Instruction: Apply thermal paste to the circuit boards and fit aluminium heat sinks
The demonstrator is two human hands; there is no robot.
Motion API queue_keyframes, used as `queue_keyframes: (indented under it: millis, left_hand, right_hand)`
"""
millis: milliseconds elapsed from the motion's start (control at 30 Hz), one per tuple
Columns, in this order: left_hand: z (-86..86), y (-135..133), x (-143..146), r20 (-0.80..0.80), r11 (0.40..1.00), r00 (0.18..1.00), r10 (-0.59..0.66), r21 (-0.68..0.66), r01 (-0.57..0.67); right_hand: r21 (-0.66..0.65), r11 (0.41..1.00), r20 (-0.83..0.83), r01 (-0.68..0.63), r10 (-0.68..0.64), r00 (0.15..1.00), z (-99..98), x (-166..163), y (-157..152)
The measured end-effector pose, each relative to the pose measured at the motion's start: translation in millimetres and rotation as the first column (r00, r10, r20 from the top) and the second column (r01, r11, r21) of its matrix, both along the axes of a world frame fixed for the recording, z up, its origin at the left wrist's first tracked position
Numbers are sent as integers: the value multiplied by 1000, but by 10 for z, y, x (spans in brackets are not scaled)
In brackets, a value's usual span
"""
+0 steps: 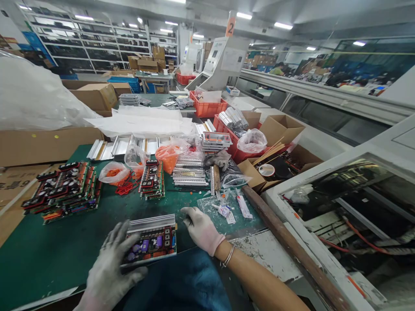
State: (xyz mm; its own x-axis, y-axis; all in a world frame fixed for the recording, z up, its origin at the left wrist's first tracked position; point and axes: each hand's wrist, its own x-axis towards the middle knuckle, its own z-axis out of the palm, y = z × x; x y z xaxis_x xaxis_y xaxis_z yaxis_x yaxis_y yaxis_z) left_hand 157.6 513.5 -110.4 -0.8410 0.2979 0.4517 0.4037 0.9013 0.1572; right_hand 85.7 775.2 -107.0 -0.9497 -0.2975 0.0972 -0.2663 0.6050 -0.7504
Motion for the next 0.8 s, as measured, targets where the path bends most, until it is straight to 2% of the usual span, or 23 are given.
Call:
queue_keyframes:
  millis: [33, 133, 267, 467, 633, 733, 800]
  left_hand:
    - [90, 154, -18, 41, 997, 998, -52, -47, 54]
    - [265, 609, -111, 178, 982, 981, -81, -152, 109]
    - [296, 931, -242, 301, 968, 954, -7, -236, 82]
    - [342, 994, -311, 354, 933, 933, 60, -352, 74]
    - [322, 977, -356, 358, 944, 933, 31, -317, 91]
    - [280, 946, -372, 348, 953, 937, -4, -283, 110]
    - [260, 934, -376, 354, 951, 935, -13, -284, 120]
  right_hand:
    - [-20, 1000, 11, 0, 0, 1000, 2, 2, -7]
    - [-41, 999, 35, -17, 19, 999, 4, 14, -46]
    - [-42, 999, 36, -10, 11, 999, -7, 26, -72]
    - [-20, 999, 22, -35, 36, 999, -7, 7, -57]
    - [32, 998, 19, -60, 59, 998, -24, -28, -59]
    - [152, 983, 3, -103, 104, 995, -21, -32, -63]
    - [293, 944, -24, -149, 163, 986, 2, -25, -76]
